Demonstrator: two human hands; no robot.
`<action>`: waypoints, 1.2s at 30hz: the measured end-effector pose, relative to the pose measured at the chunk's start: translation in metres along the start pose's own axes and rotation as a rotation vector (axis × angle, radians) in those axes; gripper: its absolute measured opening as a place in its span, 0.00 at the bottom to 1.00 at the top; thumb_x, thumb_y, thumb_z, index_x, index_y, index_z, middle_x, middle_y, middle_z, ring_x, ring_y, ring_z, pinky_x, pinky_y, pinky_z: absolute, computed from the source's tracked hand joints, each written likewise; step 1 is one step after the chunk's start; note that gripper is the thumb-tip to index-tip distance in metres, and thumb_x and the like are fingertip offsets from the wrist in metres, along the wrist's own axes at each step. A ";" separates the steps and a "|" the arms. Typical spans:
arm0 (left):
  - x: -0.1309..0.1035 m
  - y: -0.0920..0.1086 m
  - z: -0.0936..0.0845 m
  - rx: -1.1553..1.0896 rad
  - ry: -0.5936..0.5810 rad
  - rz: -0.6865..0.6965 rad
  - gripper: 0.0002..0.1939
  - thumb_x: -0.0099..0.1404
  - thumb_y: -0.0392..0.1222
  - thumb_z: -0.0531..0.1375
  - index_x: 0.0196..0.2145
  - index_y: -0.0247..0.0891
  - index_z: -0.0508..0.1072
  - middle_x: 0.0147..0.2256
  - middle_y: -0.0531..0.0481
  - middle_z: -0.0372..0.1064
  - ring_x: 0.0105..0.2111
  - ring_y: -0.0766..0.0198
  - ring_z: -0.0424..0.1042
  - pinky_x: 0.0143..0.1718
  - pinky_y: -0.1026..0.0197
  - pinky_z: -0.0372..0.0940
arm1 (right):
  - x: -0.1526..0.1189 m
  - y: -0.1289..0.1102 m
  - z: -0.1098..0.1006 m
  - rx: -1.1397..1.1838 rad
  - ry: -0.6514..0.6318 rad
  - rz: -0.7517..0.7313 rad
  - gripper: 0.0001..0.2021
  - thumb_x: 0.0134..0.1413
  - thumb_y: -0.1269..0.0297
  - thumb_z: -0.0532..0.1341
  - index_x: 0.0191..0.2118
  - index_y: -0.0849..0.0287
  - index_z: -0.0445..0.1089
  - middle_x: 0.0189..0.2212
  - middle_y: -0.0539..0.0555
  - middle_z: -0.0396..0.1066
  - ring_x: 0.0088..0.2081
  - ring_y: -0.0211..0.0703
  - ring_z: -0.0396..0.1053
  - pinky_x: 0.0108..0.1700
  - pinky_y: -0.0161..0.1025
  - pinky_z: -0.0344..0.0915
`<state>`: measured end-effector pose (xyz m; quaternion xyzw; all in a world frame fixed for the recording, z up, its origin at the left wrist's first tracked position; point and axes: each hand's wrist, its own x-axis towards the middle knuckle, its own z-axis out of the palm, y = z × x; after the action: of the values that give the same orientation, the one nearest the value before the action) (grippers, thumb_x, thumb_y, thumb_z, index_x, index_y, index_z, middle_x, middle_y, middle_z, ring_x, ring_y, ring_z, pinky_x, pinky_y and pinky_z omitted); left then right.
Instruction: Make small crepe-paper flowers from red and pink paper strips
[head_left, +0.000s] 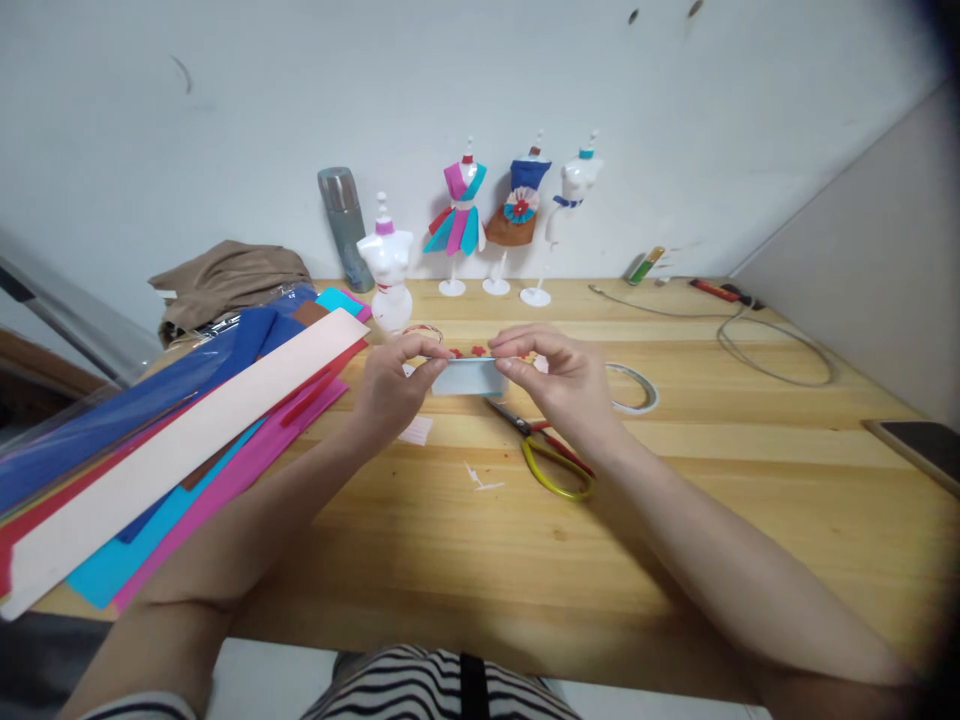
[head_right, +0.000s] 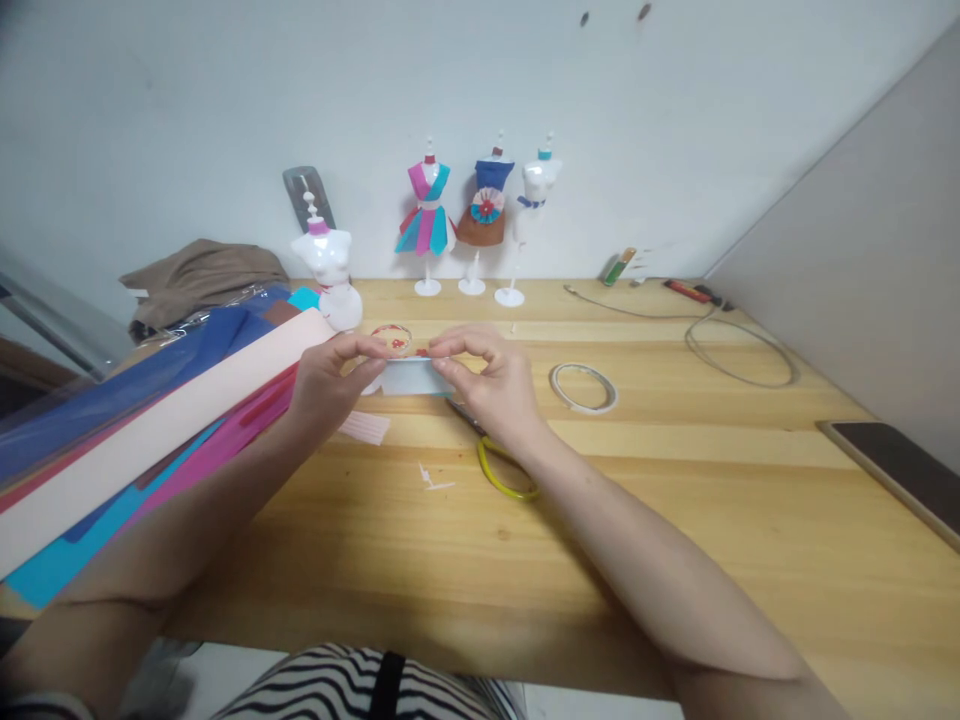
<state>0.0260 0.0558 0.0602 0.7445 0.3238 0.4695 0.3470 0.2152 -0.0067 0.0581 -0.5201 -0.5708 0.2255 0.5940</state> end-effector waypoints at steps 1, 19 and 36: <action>0.000 0.001 0.000 -0.003 0.002 -0.026 0.03 0.59 0.36 0.63 0.28 0.39 0.77 0.33 0.49 0.78 0.39 0.59 0.75 0.49 0.55 0.66 | 0.000 -0.001 0.000 0.046 -0.027 0.073 0.04 0.48 0.61 0.70 0.27 0.51 0.76 0.32 0.53 0.77 0.39 0.50 0.72 0.47 0.50 0.66; 0.007 0.016 -0.010 -0.303 -0.109 -0.155 0.02 0.51 0.38 0.69 0.25 0.39 0.81 0.29 0.49 0.78 0.32 0.63 0.75 0.38 0.61 0.70 | 0.008 -0.005 -0.005 0.474 -0.133 0.353 0.08 0.30 0.62 0.74 0.21 0.51 0.76 0.20 0.47 0.72 0.23 0.37 0.65 0.32 0.41 0.65; 0.004 0.013 -0.014 -0.189 -0.130 -0.046 0.03 0.55 0.40 0.68 0.29 0.41 0.83 0.33 0.48 0.80 0.35 0.61 0.77 0.41 0.61 0.70 | 0.007 -0.001 -0.007 0.355 -0.111 0.270 0.11 0.34 0.55 0.75 0.22 0.52 0.75 0.20 0.49 0.72 0.24 0.40 0.67 0.30 0.41 0.66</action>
<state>0.0160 0.0546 0.0772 0.7296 0.2718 0.4408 0.4466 0.2228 -0.0035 0.0636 -0.4660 -0.4794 0.4281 0.6081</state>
